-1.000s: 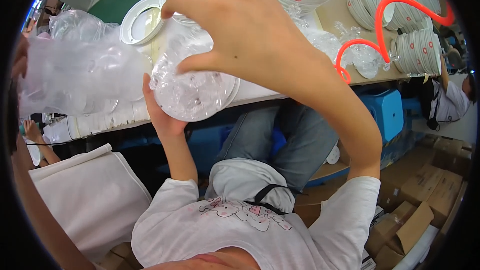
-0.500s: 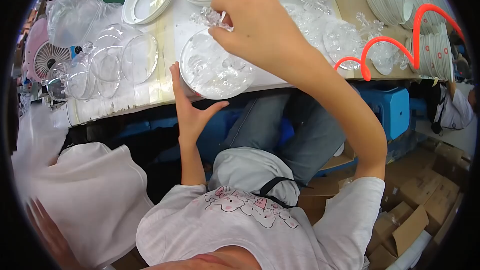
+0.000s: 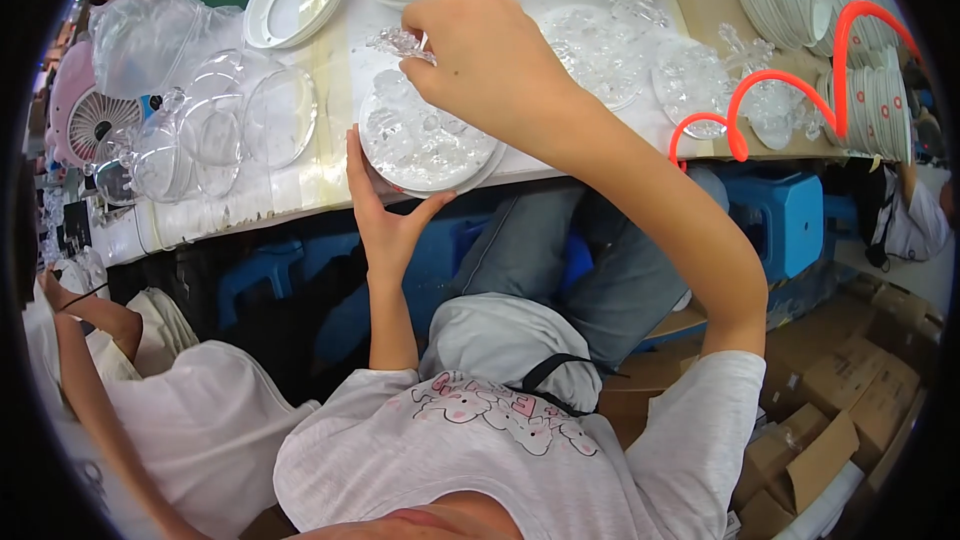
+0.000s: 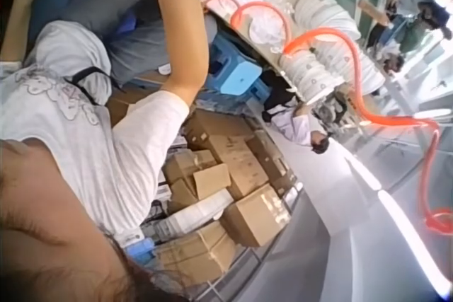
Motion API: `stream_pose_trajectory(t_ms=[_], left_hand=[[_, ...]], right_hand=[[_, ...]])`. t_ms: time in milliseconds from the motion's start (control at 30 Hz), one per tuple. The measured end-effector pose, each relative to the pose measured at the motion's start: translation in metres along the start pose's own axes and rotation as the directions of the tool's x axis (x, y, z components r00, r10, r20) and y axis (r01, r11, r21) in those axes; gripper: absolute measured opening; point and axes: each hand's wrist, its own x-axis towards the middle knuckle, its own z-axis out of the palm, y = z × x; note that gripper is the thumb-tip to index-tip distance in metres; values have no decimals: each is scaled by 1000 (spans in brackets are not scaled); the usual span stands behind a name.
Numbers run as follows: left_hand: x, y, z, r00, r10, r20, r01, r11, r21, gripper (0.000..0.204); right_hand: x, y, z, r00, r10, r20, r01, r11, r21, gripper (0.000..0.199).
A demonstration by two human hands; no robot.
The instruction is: The recorder is assembling LED light components by fitting plastic housings and using a pneumatic air duster to clean or seat parts.
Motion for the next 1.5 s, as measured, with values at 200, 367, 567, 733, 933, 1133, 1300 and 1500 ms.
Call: stream_pose_trajectory(t_ms=[200,367,567,733,933,1133,1300,1500], left_hand=[[0,-1,0,1000,22,2,-22,998,55,112],[2,2,2,1000,-15,-8,15,1000,-2,113],[0,0,3,998,-65,-21,64,995,-72,114],[0,-1,2,1000,-20,-14,21,1000,15,115],[0,-1,2,1000,-15,-13,15,1000,21,115],[0,-2,2,1000,-3,-30,4,1000,10,114],[-1,0,4,999,-5,-37,5,1000,10,115],[0,8,8,999,27,-33,-24,995,94,114]], right_hand=[[1,8,-1,999,-20,37,21,999,-26,20],[1,7,0,999,-49,10,50,998,-31,18],[-1,5,3,1000,-20,9,20,997,-78,17],[-2,2,-1,1000,10,27,-8,996,-90,17],[-2,8,2,999,-17,38,21,993,-118,17],[2,16,2,985,-138,99,147,985,-85,22],[-1,13,4,986,-144,86,154,981,-116,21],[-5,15,8,992,-120,40,124,986,-112,20]])
